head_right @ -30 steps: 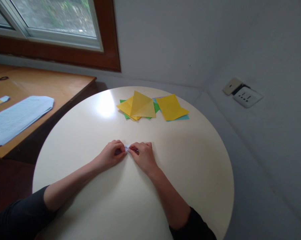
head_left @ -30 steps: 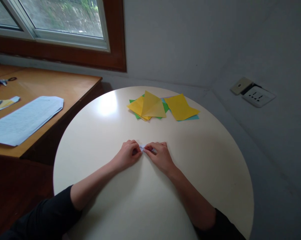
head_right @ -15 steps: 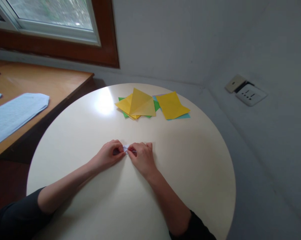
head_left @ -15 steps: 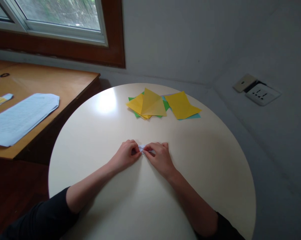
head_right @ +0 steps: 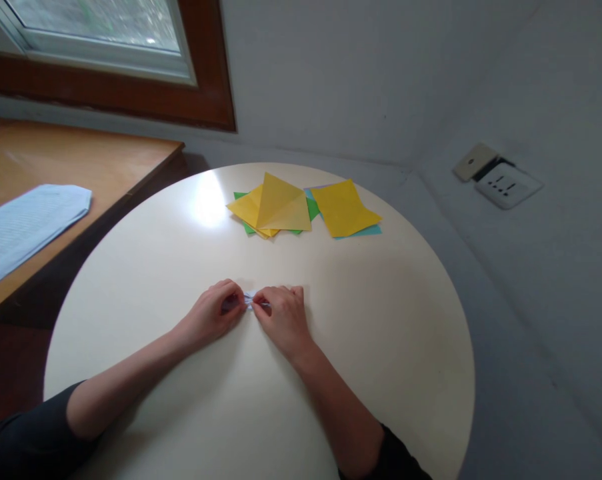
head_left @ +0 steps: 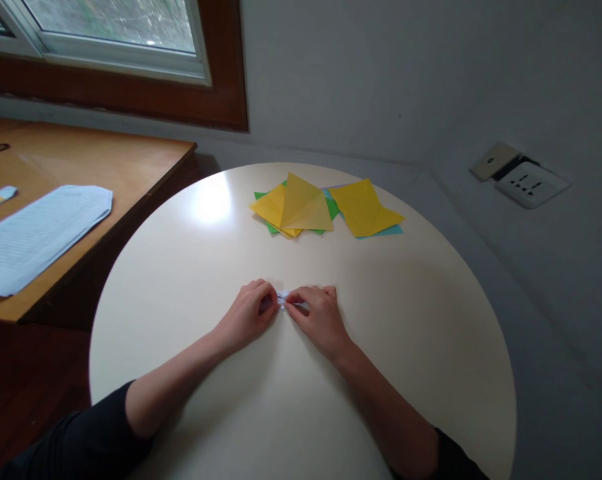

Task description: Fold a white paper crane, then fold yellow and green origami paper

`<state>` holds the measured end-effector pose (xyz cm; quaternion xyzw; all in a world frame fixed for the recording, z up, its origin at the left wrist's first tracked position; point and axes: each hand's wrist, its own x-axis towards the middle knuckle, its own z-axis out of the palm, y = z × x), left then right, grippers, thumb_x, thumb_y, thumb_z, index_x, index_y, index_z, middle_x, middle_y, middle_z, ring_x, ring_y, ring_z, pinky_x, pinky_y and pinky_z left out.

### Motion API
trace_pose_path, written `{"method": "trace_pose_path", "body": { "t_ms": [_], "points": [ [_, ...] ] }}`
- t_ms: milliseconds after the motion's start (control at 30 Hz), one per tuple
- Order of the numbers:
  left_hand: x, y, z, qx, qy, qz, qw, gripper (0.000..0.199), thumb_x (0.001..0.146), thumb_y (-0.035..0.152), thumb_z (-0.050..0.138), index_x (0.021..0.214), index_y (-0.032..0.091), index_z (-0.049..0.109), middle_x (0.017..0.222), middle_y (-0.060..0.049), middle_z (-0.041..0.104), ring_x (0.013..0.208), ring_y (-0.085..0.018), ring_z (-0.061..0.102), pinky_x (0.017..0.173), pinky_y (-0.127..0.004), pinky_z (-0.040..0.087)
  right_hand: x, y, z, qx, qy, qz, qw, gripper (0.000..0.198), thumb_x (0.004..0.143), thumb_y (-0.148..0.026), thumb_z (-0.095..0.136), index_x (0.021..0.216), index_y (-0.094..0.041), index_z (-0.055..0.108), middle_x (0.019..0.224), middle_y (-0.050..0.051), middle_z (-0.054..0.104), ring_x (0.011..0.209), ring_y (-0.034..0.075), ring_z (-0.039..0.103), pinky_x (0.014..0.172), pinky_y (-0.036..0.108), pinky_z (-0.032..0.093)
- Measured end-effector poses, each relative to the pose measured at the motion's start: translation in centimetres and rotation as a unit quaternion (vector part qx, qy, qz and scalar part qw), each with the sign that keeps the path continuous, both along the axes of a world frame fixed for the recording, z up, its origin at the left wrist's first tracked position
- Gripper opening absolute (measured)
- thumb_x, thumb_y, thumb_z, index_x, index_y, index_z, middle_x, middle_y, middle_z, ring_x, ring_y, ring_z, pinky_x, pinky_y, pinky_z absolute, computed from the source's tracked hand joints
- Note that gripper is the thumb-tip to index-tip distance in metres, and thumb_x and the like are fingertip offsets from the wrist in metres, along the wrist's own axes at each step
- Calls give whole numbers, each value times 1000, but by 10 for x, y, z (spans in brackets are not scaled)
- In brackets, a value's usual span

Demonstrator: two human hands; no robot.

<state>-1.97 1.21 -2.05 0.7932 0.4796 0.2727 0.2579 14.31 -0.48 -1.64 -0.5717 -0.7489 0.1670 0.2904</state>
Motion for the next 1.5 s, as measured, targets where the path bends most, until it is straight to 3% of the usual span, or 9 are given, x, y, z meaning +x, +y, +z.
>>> {"method": "trace_pose_path", "body": {
  "t_ms": [767,900,1000,1067,1133,1300,1500],
  "points": [
    [-13,1,1,-17,10,-61,998,19,70,5,42,78,20,52,79,-2,54,73,-16,50,68,-28,42,0,-1,3,-13,3,3,1000,10,77,-16,60,69,-22,58,73,-5,68,72,13,59,72,30,25],
    [-18,-5,2,0,-15,-66,998,22,72,5,41,82,19,54,84,-4,56,76,-16,53,68,-26,45,0,-1,2,-12,-1,2,1000,10,77,-16,60,68,-21,57,73,-5,68,72,13,59,72,30,25],
    [-18,-16,3,80,-32,-38,996,20,76,7,41,82,18,56,89,-7,59,81,-16,56,72,-28,48,0,-1,2,-10,-3,2,1000,11,78,-17,59,68,-22,58,74,-4,69,73,13,60,72,30,25],
    [-14,-27,2,159,-1,-59,986,25,80,8,39,95,17,57,100,-10,61,96,-18,56,88,-35,45,0,0,1,-9,-3,2,1000,10,78,-18,59,69,-22,59,74,-4,69,73,13,60,72,30,25],
    [-8,-38,0,194,65,-92,975,38,82,7,34,117,13,49,117,-14,58,113,-20,51,102,-42,35,0,0,0,-9,0,4,1000,9,78,-18,59,70,-22,59,75,-4,70,74,13,60,73,30,25],
    [5,-53,-9,175,225,-95,954,53,83,12,32,135,2,29,134,-22,45,128,-27,38,105,-46,30,-1,-2,-1,-2,-7,6,1000,7,78,-16,60,74,-22,59,78,-3,70,76,14,60,74,31,25],
    [9,-52,-8,183,262,-90,943,58,78,9,33,135,1,31,134,-22,45,128,-28,39,107,-47,27,-1,-5,0,30,-40,-27,998,8,77,-17,61,80,-24,58,77,-2,68,85,18,54,75,33,26]
  ]
}}
